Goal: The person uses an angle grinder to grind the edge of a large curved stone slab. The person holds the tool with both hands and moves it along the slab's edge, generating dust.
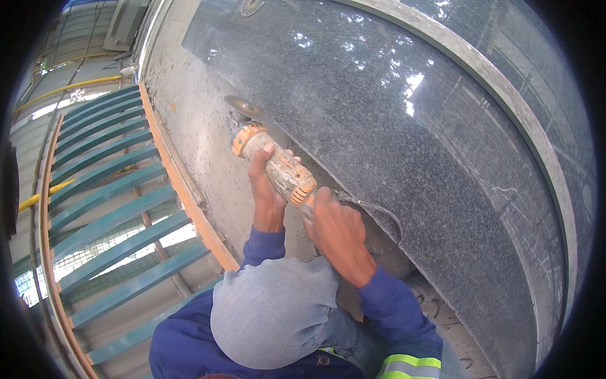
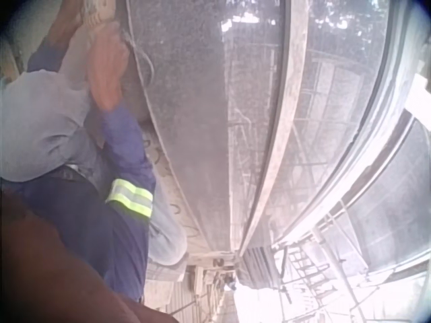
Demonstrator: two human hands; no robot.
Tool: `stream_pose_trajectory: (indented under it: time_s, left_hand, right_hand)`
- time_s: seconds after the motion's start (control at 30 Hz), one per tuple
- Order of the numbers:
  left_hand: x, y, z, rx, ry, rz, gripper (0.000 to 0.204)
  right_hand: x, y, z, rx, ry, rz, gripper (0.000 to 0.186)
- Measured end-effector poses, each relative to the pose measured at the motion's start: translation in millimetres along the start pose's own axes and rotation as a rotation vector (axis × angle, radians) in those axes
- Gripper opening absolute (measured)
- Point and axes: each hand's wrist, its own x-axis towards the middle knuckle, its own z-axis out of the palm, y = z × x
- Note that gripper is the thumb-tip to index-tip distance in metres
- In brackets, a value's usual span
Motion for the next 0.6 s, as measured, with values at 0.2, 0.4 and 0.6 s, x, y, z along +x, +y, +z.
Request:
stream_pose_trajectory:
  time_s: [0.2,0.4,0.6]
  left_hand:
    - [-11,-1,5,0.019,0.011,0.015,0.038]
    - [-1,-2,3,0.007,0.009,0.017,0.036]
    - [12,-2,-1,-0.003,-0.011,0.014,0.036]
  right_hand:
    - [-6,1,-6,-0.008,-0.032,0.031,0.039]
    - [0,4,-5,0.019,0.021,-0.03,0.036]
    - [10,5,5,0.03,0.005,-0.017,0.04]
